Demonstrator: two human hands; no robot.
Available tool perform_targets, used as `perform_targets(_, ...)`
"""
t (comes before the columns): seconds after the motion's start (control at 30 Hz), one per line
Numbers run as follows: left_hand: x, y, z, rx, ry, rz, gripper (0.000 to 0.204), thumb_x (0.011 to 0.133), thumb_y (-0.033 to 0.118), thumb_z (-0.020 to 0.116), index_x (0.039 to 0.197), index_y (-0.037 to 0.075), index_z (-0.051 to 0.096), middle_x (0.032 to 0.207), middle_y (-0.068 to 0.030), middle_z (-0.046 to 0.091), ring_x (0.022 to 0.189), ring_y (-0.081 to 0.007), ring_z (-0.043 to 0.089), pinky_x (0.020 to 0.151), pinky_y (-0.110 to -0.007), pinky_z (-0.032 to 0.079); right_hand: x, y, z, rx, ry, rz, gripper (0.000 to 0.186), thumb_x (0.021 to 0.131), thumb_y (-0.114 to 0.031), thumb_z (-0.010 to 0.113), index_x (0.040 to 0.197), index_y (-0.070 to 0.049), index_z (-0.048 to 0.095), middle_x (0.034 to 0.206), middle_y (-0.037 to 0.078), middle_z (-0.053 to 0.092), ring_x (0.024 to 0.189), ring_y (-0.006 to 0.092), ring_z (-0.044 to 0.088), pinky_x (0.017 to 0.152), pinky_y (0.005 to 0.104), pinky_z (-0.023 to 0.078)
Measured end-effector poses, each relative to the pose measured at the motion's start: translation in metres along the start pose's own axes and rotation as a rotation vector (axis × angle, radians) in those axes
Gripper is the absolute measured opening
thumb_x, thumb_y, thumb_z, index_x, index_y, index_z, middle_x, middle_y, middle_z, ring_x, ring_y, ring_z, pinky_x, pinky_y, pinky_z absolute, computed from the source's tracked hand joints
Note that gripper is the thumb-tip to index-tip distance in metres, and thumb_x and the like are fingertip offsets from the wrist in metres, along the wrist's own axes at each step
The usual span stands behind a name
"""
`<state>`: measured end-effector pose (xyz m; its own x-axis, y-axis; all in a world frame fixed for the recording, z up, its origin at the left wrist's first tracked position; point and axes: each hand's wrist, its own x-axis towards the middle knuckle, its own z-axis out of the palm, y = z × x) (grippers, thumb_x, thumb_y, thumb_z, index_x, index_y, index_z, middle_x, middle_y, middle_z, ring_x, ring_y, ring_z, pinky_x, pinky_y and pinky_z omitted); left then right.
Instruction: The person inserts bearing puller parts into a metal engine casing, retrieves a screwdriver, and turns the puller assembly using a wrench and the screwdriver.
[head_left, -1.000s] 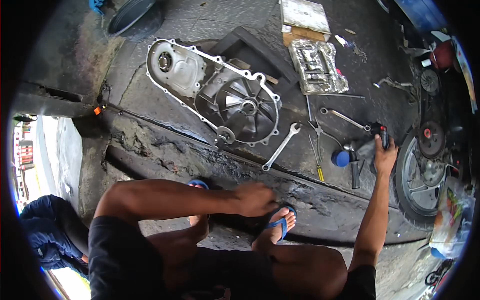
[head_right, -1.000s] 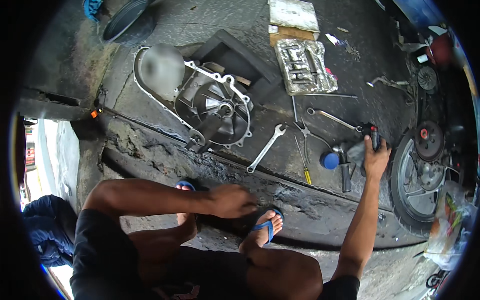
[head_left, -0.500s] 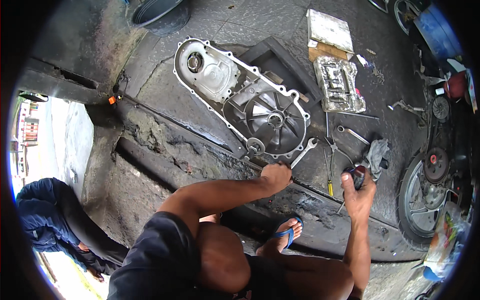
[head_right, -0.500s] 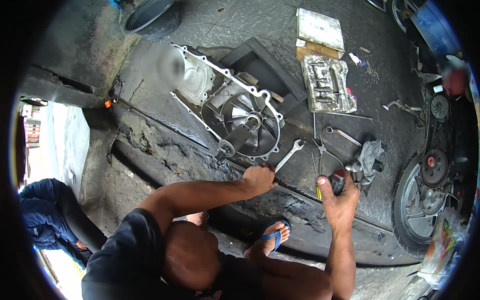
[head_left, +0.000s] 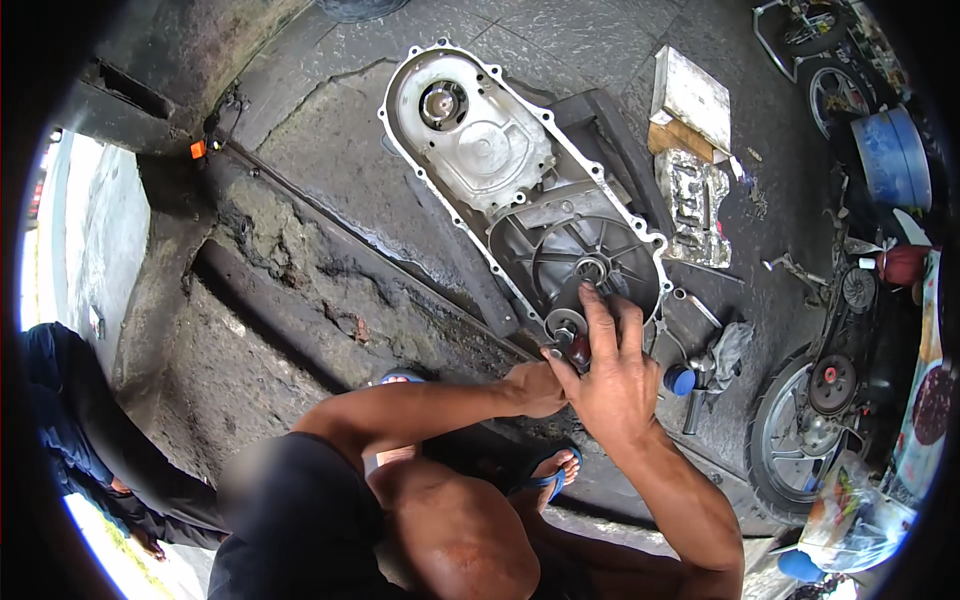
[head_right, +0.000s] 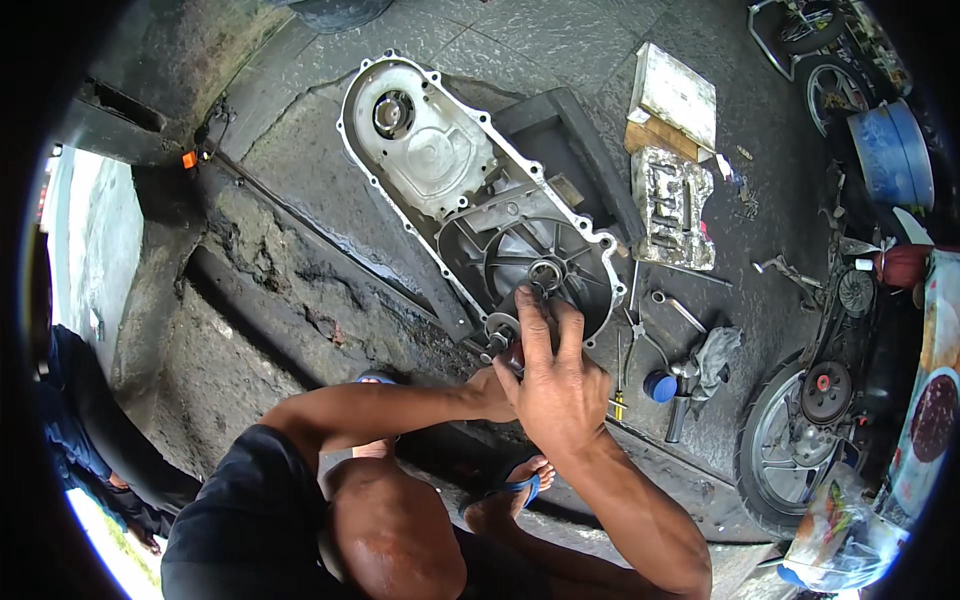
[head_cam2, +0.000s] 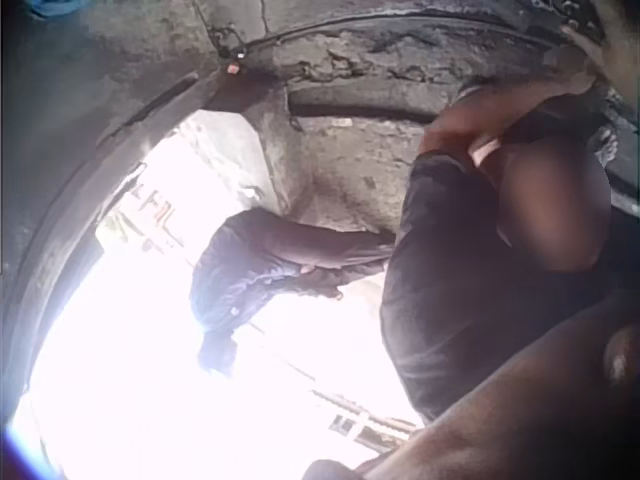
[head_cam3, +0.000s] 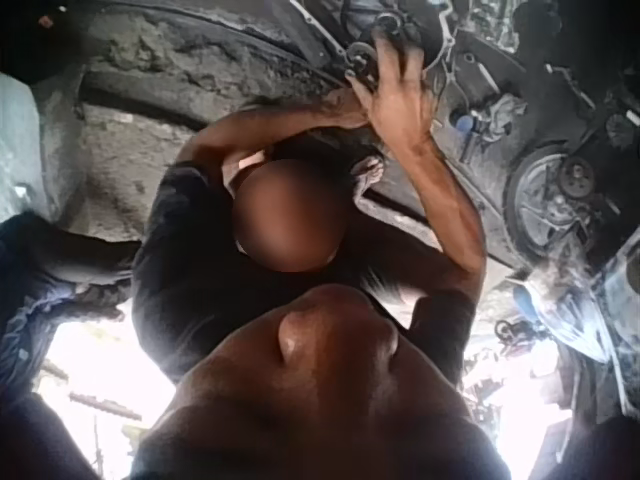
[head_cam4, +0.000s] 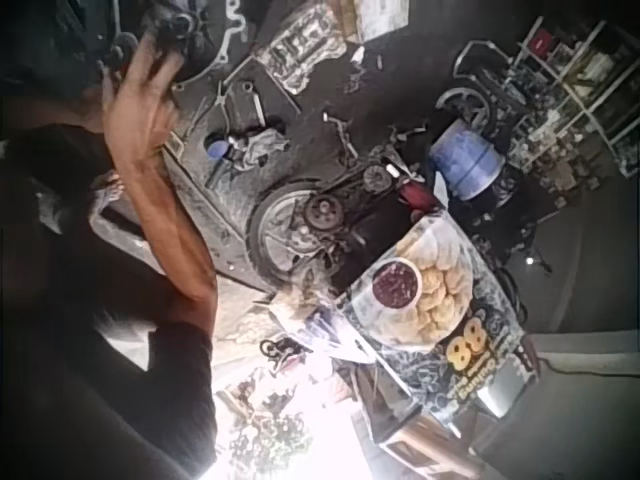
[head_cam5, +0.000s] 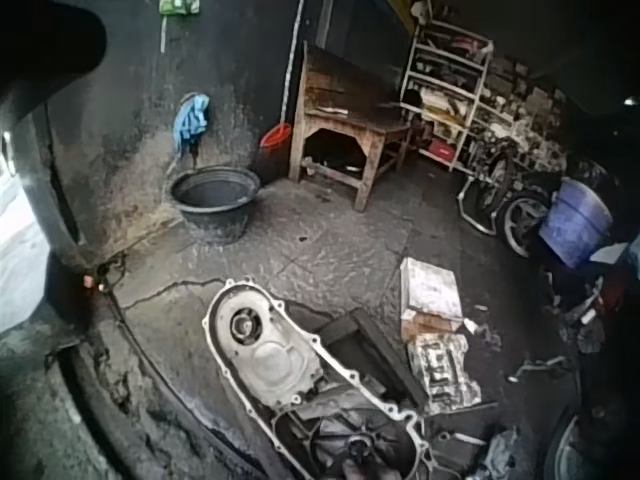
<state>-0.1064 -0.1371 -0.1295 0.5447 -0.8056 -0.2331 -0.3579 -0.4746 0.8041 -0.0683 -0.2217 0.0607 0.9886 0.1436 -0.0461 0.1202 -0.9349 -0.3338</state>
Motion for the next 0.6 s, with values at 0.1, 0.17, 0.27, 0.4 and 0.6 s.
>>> perform_targets(0.1, -0.06, -0.036, 0.002, -0.009, -0.086, 0.01, 0.034, 0.099, 0.033, 0.053, 0.096, 0.002, 0.065, 0.088, -0.0226, 0.07, 0.079, -0.0421, 0.07, 0.075, -0.051, 0.057, 0.008, 0.0, 0.014, -0.005, 0.03, -0.011, 0.075, 0.068, -0.014, 0.087, 0.136, -0.011, 0.056, 0.129, 0.014, 0.054, 0.092, 0.0335, 0.07, 0.07, 0.0411, 0.061)
perform_targets(0.17, -0.103, -0.043, -0.021, -0.157, -0.064, -0.066, 0.036, 0.1, 0.037, 0.053, 0.093, 0.003, 0.064, 0.079, -0.0242, 0.067, 0.072, -0.0443, 0.067, 0.072, -0.053, 0.055, 0.006, 0.004, 0.016, 0.068, 0.048, 0.011, 0.072, 0.062, -0.005, 0.085, 0.129, -0.01, 0.06, 0.131, 0.013, 0.056, 0.103, 0.0334, 0.069, 0.078, 0.0409, 0.061)
perform_targets(0.27, -0.148, -0.054, -0.044, -0.251, -0.108, -0.116, 0.038, 0.1, 0.041, 0.053, 0.095, 0.005, 0.066, 0.076, -0.024, 0.066, 0.072, -0.0442, 0.066, 0.071, -0.053, 0.052, 0.002, 0.01, 0.021, 0.118, 0.121, 0.0, 0.069, 0.063, -0.003, 0.084, 0.128, -0.008, 0.06, 0.132, 0.014, 0.058, 0.103, 0.0334, 0.07, 0.079, 0.0413, 0.061)
perform_targets(0.4, -0.189, -0.061, -0.054, -0.142, -0.134, -0.212, 0.036, 0.099, 0.044, 0.054, 0.1, 0.012, 0.07, 0.084, -0.0261, 0.068, 0.082, -0.0479, 0.066, 0.079, -0.056, 0.051, 0.009, 0.003, 0.027, 0.126, 0.199, -0.052, 0.059, 0.066, -0.001, 0.082, 0.122, -0.003, 0.063, 0.124, 0.018, 0.064, 0.101, 0.0321, 0.071, 0.08, 0.0374, 0.06)
perform_targets(0.6, -0.206, -0.072, -0.067, -0.415, 0.085, -0.142, 0.033, 0.097, 0.04, 0.061, 0.087, 0.009, 0.067, 0.069, -0.0216, 0.061, 0.07, -0.0455, 0.062, 0.069, -0.052, 0.049, 0.005, 0.012, 0.024, 0.15, 0.313, -0.207, 0.053, 0.069, -0.006, 0.084, 0.117, 0.002, 0.063, 0.12, 0.02, 0.066, 0.097, 0.032, 0.072, 0.077, 0.0361, 0.06)
